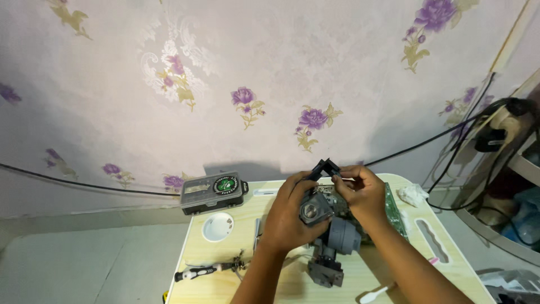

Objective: The person assembles a projector lamp module by attaching a black plastic housing to the lamp unit. They then use a screwdriver to tighten screws into the housing, securing the components together on a workbench.

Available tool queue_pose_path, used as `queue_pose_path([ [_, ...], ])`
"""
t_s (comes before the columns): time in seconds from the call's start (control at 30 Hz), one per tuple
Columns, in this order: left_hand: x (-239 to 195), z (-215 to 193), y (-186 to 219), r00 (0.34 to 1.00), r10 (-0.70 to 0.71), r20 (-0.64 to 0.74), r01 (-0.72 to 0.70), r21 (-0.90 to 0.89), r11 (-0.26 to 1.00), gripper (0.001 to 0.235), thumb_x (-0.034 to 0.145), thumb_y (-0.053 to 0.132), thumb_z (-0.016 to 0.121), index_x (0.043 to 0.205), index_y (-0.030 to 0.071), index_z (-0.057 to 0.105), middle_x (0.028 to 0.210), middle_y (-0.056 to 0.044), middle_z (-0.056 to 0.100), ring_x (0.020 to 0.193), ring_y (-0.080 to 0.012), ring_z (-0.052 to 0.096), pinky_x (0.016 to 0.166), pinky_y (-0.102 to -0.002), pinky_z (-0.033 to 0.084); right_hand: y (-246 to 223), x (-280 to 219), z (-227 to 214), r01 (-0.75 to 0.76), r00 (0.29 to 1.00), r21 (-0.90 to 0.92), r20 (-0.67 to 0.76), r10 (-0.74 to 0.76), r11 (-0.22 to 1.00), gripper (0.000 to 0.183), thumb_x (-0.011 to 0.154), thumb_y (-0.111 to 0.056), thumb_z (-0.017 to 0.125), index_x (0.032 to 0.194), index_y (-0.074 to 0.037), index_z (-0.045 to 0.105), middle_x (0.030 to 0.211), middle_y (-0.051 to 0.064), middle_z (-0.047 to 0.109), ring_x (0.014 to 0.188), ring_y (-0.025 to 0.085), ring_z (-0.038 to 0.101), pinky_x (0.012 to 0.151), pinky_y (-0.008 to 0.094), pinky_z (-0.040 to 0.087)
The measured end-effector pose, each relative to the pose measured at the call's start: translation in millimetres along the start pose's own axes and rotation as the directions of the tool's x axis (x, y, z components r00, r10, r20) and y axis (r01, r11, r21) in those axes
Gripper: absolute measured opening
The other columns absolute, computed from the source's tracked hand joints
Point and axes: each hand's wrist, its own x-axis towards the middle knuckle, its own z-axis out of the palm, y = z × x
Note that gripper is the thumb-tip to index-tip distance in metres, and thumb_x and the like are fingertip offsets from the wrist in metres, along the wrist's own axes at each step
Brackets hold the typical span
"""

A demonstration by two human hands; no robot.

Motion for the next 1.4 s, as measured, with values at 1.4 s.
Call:
queue_pose_path([
  [1.4, -5.9, 33.7, -51.8, 0.97, 0.034, -0.241, -0.039, -0.016, 0.999, 0.063, 0.067, 0.034, 0.089, 0.117, 0.006, 0.062, 0.127, -0.017, 0.068, 0.115, -0.0383, 0.066, 0.104, -0.048, 0.051, 33.5, 6.2, 5.8, 0.001, 0.995, 0.085, 0.095, -0.009, 0.996, 0.018, 0.089, 0.002, 0.082, 0.093, 0.006, 0.066, 0.101, 0.022, 0.073, 0.097, 0.024, 0.073, 0.072, 0.03, 0.061],
])
